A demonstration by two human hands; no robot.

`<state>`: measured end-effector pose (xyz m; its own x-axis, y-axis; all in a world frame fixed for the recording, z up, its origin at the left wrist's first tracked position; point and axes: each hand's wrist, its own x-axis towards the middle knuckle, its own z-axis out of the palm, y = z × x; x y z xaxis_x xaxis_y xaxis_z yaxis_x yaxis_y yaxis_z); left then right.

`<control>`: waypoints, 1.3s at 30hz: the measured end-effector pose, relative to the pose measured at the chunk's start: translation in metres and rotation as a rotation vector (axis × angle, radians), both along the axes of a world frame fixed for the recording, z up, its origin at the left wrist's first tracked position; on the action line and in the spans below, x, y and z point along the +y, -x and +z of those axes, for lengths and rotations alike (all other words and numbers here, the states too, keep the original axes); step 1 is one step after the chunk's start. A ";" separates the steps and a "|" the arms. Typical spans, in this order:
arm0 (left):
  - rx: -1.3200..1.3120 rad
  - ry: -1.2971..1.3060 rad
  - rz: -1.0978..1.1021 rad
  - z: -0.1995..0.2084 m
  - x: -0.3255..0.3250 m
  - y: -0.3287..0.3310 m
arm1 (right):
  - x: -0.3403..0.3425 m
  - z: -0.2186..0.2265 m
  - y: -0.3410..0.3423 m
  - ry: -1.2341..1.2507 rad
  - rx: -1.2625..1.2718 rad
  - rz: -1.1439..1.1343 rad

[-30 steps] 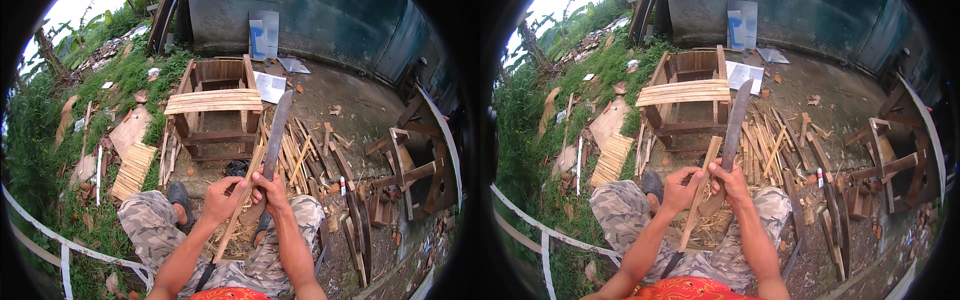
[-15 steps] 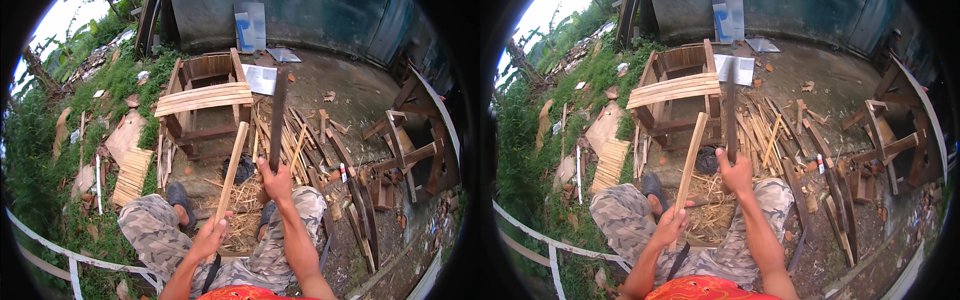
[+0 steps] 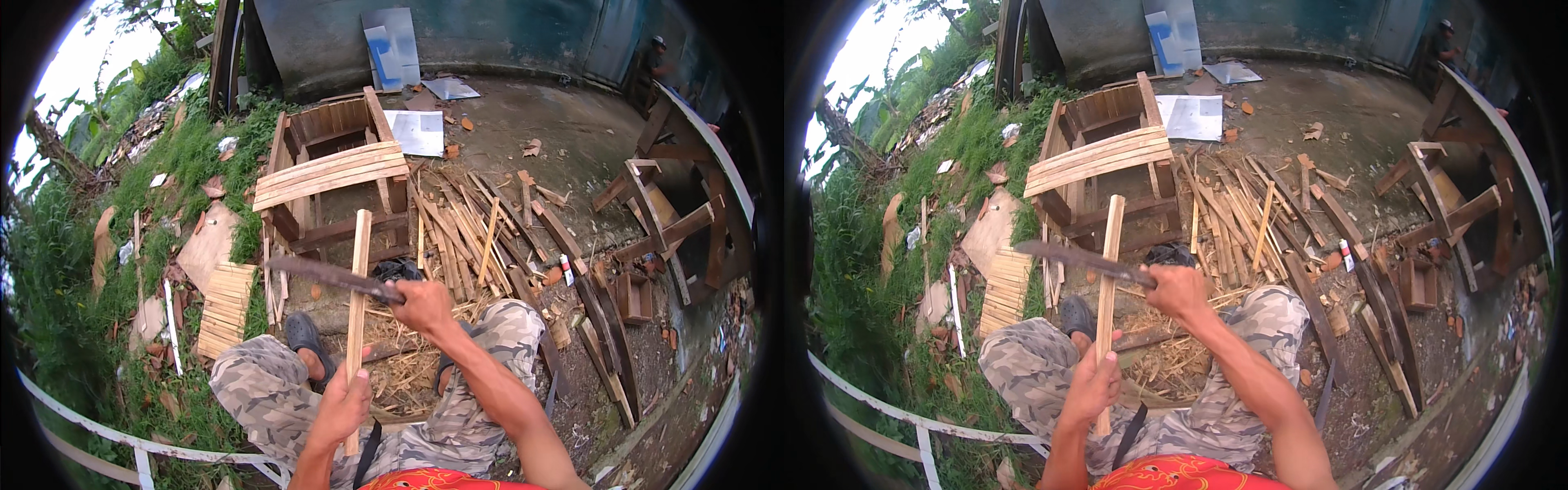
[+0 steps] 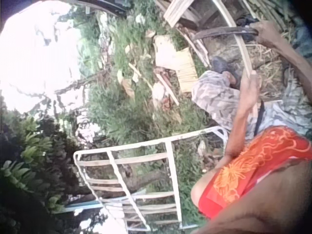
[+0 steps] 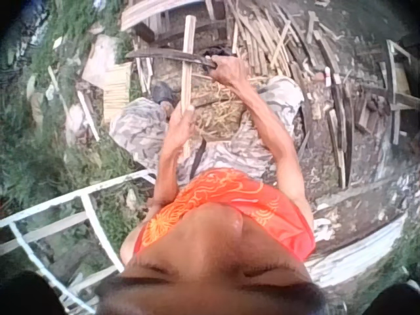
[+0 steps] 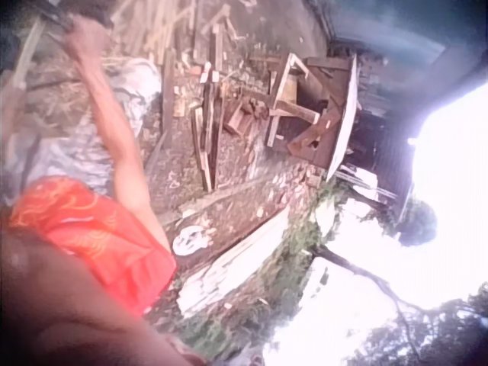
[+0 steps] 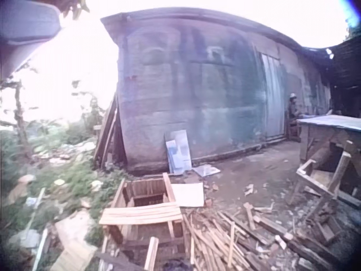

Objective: The person sits on the ground and uses a curved blade to shave thin strips from a wooden stick, repeatedly peeling the wood and placing the shavings on the ground. The person occasionally lifts the stick to inspect it before continuing to shave.

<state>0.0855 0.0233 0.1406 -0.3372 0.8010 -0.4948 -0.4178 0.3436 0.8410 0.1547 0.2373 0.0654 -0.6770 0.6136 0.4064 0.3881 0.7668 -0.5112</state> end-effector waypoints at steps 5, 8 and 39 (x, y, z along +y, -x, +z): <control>0.329 -0.008 -0.037 -0.009 0.012 0.009 | 0.001 -0.009 0.011 -0.030 0.121 0.127; 0.433 0.012 -0.032 -0.008 0.017 0.017 | 0.000 -0.008 0.018 -0.034 0.153 0.101; 0.404 -0.016 -0.127 -0.028 0.012 0.012 | 0.052 -0.040 0.040 -0.159 0.211 -0.295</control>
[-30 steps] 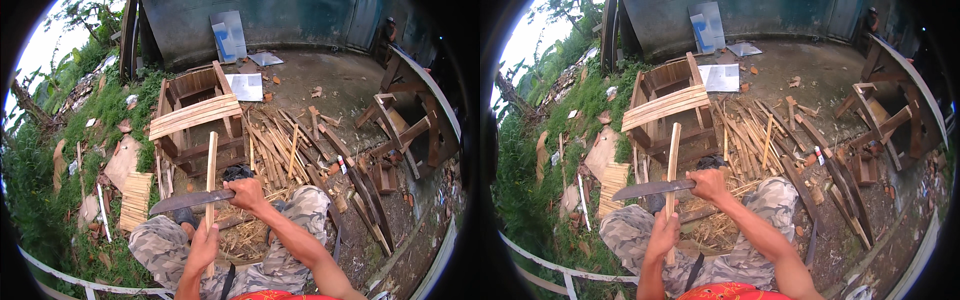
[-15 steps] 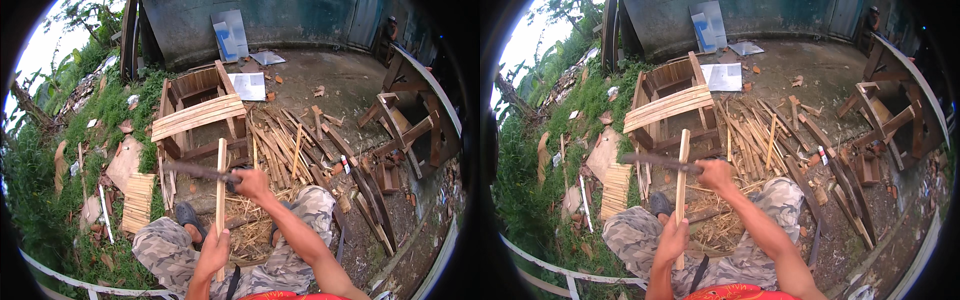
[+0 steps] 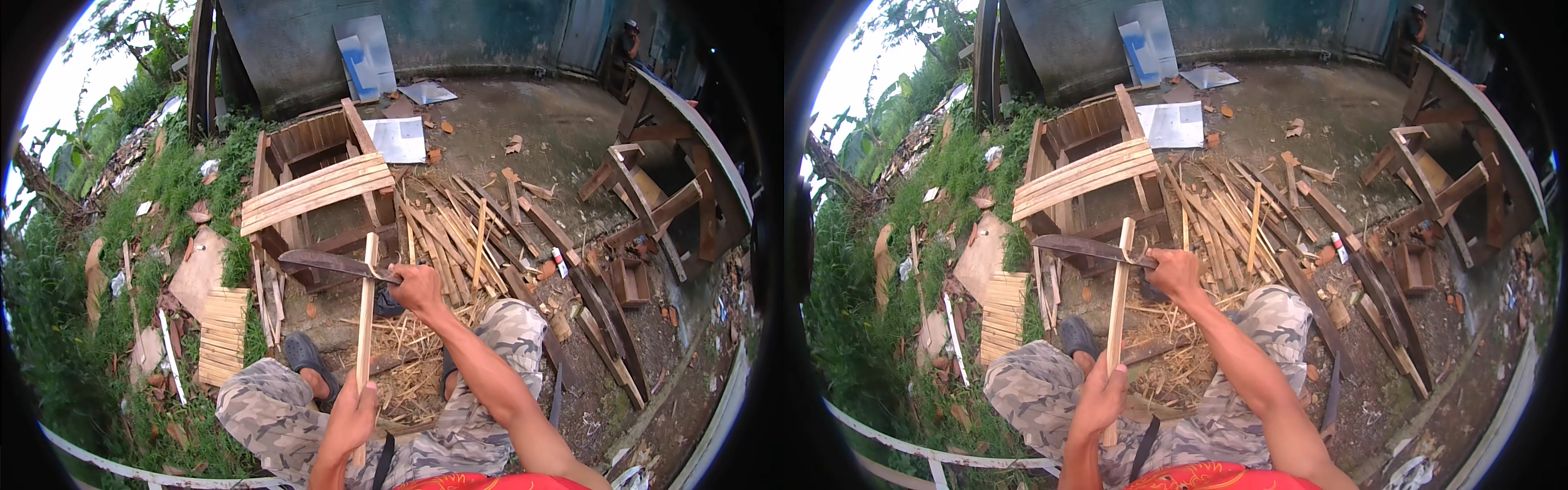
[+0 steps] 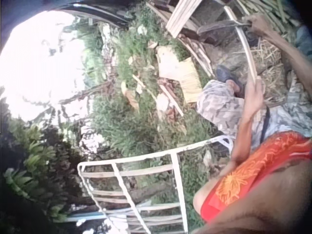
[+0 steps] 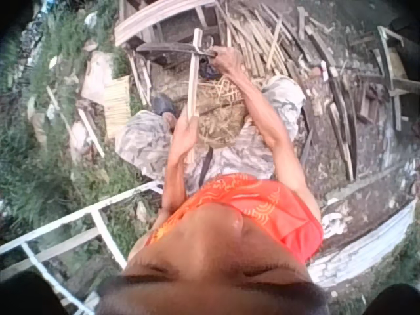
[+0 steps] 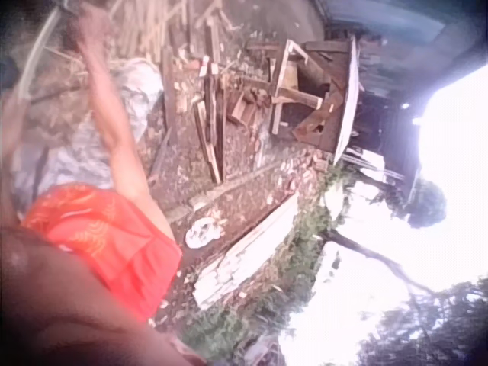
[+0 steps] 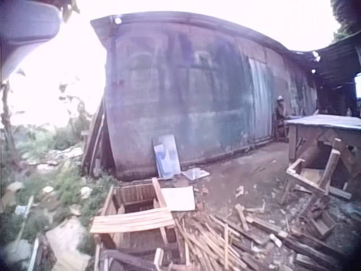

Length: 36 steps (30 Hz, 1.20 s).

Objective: The person sits on the ground and uses a curved blade to shave thin strips from a wooden stick, repeatedly peeling the wood and placing the shavings on the ground. The person occasionally lifts the stick to inspect it before continuing to shave.

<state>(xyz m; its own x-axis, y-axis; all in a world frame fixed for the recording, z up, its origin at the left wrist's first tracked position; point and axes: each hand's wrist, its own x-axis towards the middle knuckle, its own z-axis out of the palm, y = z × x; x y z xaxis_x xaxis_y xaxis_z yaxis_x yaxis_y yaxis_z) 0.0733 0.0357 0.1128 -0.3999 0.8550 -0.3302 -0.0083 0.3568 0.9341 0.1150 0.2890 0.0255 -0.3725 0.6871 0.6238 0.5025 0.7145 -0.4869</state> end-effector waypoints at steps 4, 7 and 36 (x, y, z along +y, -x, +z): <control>-0.059 0.144 -0.001 0.003 -0.008 -0.002 | 0.001 0.000 -0.002 0.006 -0.096 0.346; -0.010 0.185 -0.031 0.004 -0.014 -0.006 | 0.006 0.004 -0.005 0.109 -0.118 0.124; -0.631 0.091 0.059 0.030 -0.010 0.009 | -0.025 0.022 -0.031 0.112 -0.195 0.355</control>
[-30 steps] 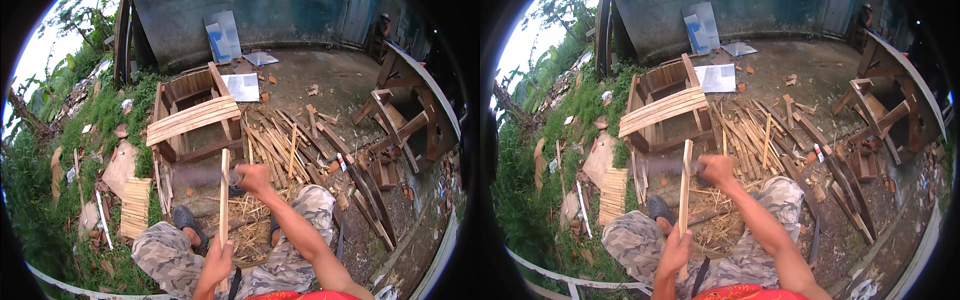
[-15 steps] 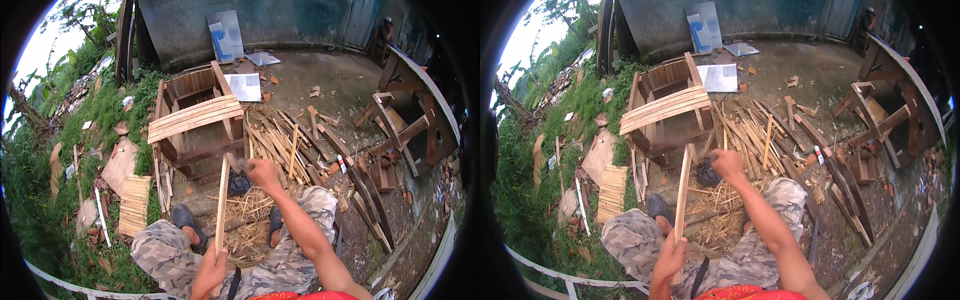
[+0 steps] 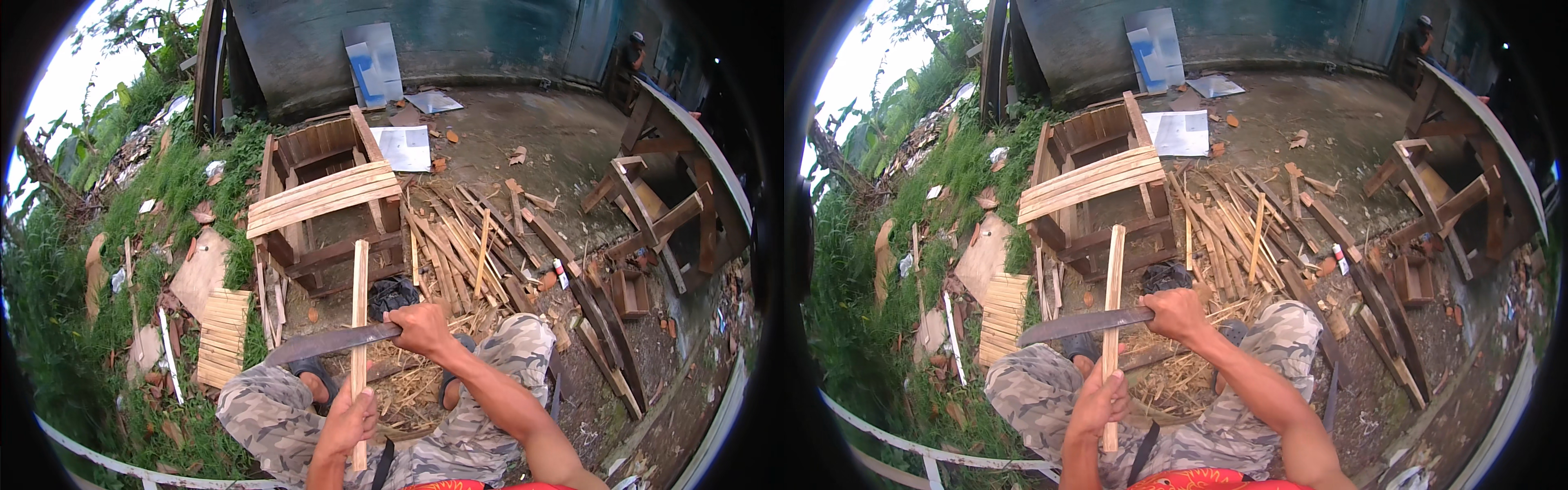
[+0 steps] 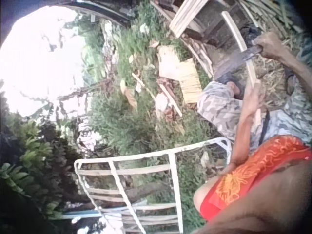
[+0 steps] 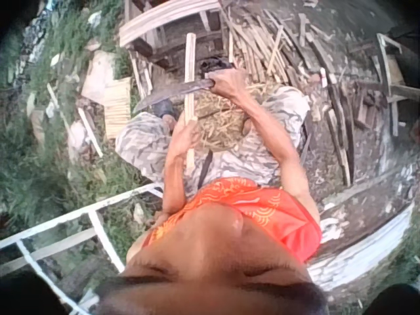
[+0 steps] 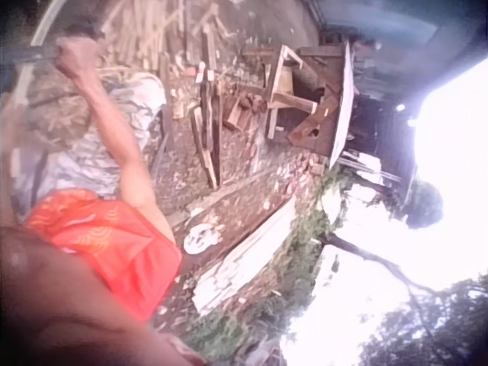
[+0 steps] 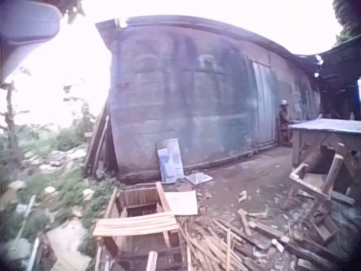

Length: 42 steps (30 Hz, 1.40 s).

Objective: The person sits on the ground and uses a curved blade to shave thin strips from a wooden stick, repeatedly peeling the wood and placing the shavings on the ground. The person occasionally lifts the stick to inspect it before continuing to shave.

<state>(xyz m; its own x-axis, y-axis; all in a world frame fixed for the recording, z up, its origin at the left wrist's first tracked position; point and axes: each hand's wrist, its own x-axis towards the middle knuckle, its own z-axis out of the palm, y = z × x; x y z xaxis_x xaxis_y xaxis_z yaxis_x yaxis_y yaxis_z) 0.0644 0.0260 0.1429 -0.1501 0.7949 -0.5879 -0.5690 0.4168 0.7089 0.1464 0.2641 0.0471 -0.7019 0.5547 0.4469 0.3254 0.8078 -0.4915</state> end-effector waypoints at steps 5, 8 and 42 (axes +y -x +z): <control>-0.022 0.112 -0.067 0.003 -0.010 -0.002 | 0.024 0.002 0.004 0.315 -0.211 -0.350; -0.074 -0.045 -0.028 0.002 -0.009 0.002 | 0.024 0.008 0.001 0.111 -0.308 0.053; 2.126 -0.109 -0.312 0.007 0.231 0.266 | 0.095 0.053 -0.065 0.979 0.473 -0.538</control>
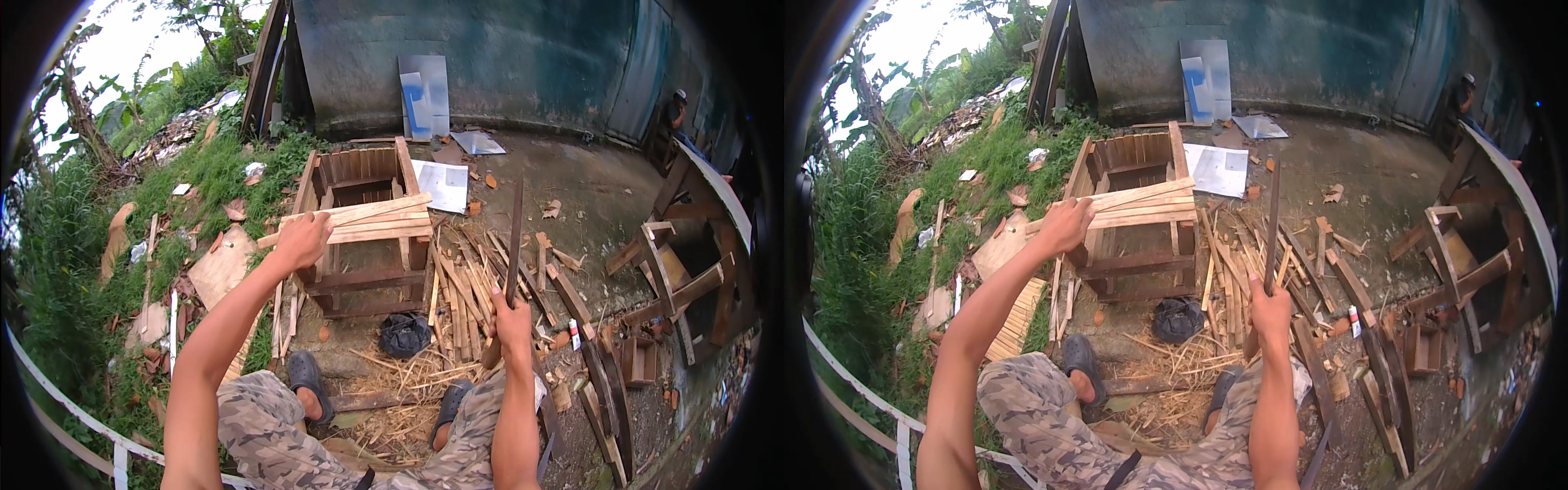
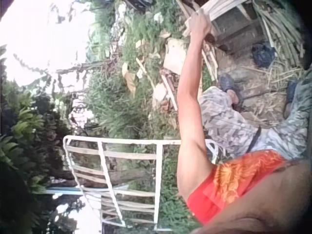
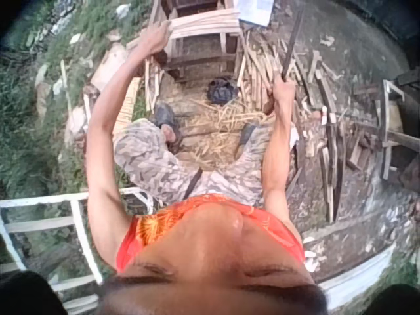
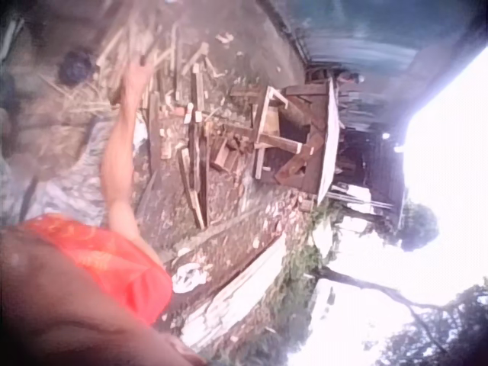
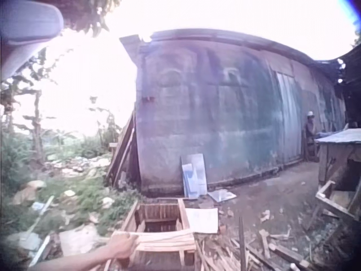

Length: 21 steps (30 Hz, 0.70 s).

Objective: The person sits on the ground and uses a curved blade to shave thin strips from a wooden stick, repeatedly peeling the wood and placing the shavings on the ground. The person occasionally lifts the stick to inspect it before continuing to shave.

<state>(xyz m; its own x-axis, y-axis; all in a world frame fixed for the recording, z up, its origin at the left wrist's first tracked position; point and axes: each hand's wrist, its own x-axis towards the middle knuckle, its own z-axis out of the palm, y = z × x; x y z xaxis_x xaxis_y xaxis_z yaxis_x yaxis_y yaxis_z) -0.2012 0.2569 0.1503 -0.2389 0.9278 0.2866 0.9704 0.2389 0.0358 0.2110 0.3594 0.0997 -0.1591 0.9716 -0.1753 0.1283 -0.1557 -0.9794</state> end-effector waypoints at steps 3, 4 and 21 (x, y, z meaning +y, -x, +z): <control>-0.030 0.062 -0.002 -0.015 0.050 0.039 | 0.007 -0.002 -0.003 0.105 0.008 0.010; -0.051 0.065 -0.012 -0.022 0.063 0.051 | 0.008 -0.003 -0.005 0.085 -0.009 0.006; -0.350 0.172 0.088 -0.076 0.129 0.119 | 0.003 0.004 0.003 0.131 -0.119 0.040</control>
<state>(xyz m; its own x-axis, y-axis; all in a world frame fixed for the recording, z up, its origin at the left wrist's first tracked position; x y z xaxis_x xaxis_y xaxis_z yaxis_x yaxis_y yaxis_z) -0.3197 0.3858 0.0744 -0.3753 0.9268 0.0159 0.8824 0.3519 0.3124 0.2077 0.3628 0.1040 -0.1677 0.9325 -0.3199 0.2503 -0.2736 -0.9287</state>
